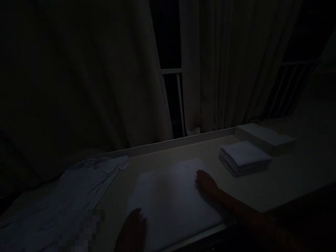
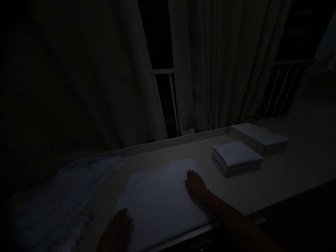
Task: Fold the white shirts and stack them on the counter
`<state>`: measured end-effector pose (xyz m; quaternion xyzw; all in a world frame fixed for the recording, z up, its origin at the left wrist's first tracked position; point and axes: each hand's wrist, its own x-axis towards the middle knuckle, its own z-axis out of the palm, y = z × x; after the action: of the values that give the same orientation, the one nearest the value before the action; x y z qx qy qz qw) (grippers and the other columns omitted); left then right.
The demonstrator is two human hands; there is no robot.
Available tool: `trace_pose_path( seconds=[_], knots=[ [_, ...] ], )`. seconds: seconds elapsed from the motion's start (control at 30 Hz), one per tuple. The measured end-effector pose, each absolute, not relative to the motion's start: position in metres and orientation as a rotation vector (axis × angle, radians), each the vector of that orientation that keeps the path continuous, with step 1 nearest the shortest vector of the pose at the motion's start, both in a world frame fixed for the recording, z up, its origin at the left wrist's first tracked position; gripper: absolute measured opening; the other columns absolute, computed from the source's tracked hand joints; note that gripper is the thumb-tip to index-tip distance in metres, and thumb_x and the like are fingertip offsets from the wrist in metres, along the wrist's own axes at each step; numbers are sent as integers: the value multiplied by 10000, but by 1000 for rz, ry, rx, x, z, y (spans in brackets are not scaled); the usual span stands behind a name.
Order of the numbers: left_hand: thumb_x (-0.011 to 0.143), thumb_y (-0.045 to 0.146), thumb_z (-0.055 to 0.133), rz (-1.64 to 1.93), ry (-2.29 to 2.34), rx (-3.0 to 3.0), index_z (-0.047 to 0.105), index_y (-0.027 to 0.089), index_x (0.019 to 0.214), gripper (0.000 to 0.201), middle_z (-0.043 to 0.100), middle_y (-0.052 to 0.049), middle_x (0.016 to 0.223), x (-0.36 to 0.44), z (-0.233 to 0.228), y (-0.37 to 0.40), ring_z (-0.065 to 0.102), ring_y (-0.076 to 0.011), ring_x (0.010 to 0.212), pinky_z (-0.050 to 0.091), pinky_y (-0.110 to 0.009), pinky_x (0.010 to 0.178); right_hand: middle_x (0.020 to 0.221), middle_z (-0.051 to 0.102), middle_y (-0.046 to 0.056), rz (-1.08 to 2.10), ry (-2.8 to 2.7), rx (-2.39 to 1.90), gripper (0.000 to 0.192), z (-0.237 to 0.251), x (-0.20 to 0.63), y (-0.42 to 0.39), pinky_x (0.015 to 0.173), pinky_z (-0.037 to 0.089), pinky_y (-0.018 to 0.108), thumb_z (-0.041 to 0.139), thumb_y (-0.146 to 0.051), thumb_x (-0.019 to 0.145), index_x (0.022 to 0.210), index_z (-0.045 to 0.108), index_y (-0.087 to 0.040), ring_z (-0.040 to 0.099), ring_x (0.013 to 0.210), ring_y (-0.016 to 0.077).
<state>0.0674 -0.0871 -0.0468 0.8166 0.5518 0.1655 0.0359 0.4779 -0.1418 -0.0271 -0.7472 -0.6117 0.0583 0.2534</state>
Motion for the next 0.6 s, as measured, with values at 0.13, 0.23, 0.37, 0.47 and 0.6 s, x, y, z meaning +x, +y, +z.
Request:
trace_pose_path(
  seconds=[0.13, 0.23, 0.37, 0.47, 0.6],
  knots=[
    [921, 404, 349, 306, 1104, 2901, 384, 218, 1457, 568, 331, -81, 1540, 160, -63, -92, 302, -277, 1422, 274, -520, 1148, 1556, 271, 97, 191, -2192, -1627, 588, -54, 373, -155, 1171, 181, 490, 395, -410, 972, 1500, 305, -167, 224, 1437, 279],
    [933, 356, 353, 297, 1009, 2980, 309, 218, 1489, 575, 303, -91, 1549, 174, -82, -104, 279, -272, 1432, 240, -501, 1159, 1583, 175, 48, 208, -2166, -1596, 613, -68, 333, -186, 1181, 174, 484, 355, -387, 994, 1545, 144, -221, 145, 1459, 255],
    [922, 459, 390, 359, 1269, 2935, 279, 250, 1501, 626, 235, -74, 1581, 132, -95, -110, 175, -300, 1463, 177, -527, 1174, 1585, 168, 52, 243, -2163, -1705, 721, -71, 377, -225, 1175, 133, 538, 424, -536, 951, 1545, 134, -247, 127, 1460, 294],
    [913, 521, 379, 305, 1484, 2871, 277, 190, 1503, 684, 194, -106, 1592, 99, -91, -102, 131, -317, 1470, 166, -535, 1172, 1582, 193, 57, 187, -2022, -1991, 678, -72, 446, -240, 1157, 114, 572, 404, -558, 953, 1532, 202, -269, 122, 1459, 312],
    [911, 525, 360, 295, 1590, 2760, 305, 138, 1486, 695, 188, -119, 1593, 79, -83, -94, 121, -298, 1473, 182, -472, 1176, 1588, 176, 52, 82, -1889, -2234, 624, -77, 509, -251, 1156, 110, 548, 315, -559, 976, 1523, 242, -267, 87, 1466, 291]
  ],
)
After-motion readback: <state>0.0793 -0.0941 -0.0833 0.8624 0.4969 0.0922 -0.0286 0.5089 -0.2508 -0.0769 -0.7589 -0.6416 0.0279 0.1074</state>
